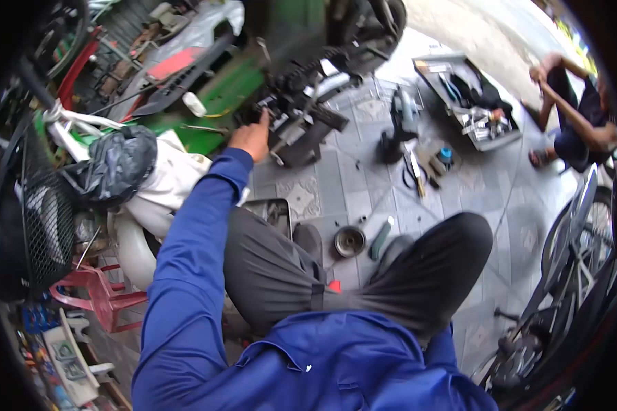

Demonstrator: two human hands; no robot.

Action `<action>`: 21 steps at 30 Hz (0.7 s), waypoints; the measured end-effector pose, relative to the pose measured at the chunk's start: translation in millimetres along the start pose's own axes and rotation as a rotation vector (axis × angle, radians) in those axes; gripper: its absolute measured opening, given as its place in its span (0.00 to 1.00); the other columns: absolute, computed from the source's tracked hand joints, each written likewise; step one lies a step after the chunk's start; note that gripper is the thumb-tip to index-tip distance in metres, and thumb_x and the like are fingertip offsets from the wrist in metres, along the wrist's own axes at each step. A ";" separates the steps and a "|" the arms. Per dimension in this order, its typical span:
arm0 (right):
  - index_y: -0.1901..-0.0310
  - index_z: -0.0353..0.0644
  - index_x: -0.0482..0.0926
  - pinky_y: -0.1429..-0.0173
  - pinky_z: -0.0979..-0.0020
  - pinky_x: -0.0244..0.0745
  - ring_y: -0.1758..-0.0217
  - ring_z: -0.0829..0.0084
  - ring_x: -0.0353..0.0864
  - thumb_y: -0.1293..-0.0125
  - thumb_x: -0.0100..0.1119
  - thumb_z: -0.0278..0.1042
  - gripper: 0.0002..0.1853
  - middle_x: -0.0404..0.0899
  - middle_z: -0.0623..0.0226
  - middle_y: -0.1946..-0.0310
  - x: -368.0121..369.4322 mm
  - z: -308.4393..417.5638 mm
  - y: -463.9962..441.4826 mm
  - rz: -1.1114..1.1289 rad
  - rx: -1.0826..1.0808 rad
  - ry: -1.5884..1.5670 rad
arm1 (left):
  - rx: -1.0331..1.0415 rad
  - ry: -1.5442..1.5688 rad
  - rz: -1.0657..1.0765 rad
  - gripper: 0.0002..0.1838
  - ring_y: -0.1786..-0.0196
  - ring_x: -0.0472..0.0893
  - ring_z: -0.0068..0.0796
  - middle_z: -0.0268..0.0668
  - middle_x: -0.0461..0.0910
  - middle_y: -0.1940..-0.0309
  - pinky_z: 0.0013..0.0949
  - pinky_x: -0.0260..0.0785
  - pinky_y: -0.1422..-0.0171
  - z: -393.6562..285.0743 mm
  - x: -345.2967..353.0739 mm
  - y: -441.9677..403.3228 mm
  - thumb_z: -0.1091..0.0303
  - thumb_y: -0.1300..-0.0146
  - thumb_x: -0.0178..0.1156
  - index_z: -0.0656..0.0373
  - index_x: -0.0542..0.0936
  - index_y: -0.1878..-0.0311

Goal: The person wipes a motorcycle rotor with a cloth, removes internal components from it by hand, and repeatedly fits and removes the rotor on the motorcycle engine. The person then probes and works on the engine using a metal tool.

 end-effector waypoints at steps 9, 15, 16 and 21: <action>0.37 0.39 0.80 0.58 0.77 0.74 0.61 0.78 0.81 0.23 0.55 0.34 0.18 0.84 0.69 0.64 -22.5 37.5 18.4 0.068 -0.063 0.114 | -0.069 1.052 0.072 0.25 0.70 0.82 0.21 0.37 0.85 0.59 0.28 0.77 0.63 13.1 -28.2 85.7 0.63 0.24 0.56 0.65 0.72 0.29; 0.38 0.39 0.80 0.57 0.77 0.75 0.60 0.78 0.82 0.23 0.55 0.36 0.18 0.85 0.68 0.63 -49.9 50.8 24.2 0.026 -0.265 0.140 | -0.165 1.571 -0.188 0.31 0.42 0.82 0.36 0.48 0.78 0.38 0.33 0.70 0.33 -10.5 -3.8 218.7 0.50 0.17 0.40 0.70 0.72 0.31; 0.38 0.39 0.80 0.57 0.77 0.75 0.60 0.78 0.82 0.23 0.55 0.36 0.18 0.85 0.68 0.63 -44.4 48.0 8.7 0.026 -0.311 0.136 | -0.357 1.848 -0.296 0.32 0.39 0.80 0.38 0.49 0.77 0.36 0.34 0.67 0.30 -6.7 7.3 232.0 0.49 0.17 0.38 0.70 0.72 0.30; 0.38 0.39 0.81 0.56 0.77 0.76 0.59 0.77 0.83 0.23 0.56 0.37 0.18 0.86 0.67 0.62 -0.6 27.5 -93.2 0.016 -0.533 0.100 | -0.374 1.047 -0.606 0.20 0.47 0.82 0.31 0.43 0.84 0.48 0.33 0.71 0.37 20.4 -29.6 259.7 0.61 0.20 0.50 0.71 0.81 0.45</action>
Point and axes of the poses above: each hand's wrist, its own y-axis away from the middle knuckle, its own x-axis out of the palm, z = x × y, the point moved 8 cm from there along -y, towards the middle knuckle
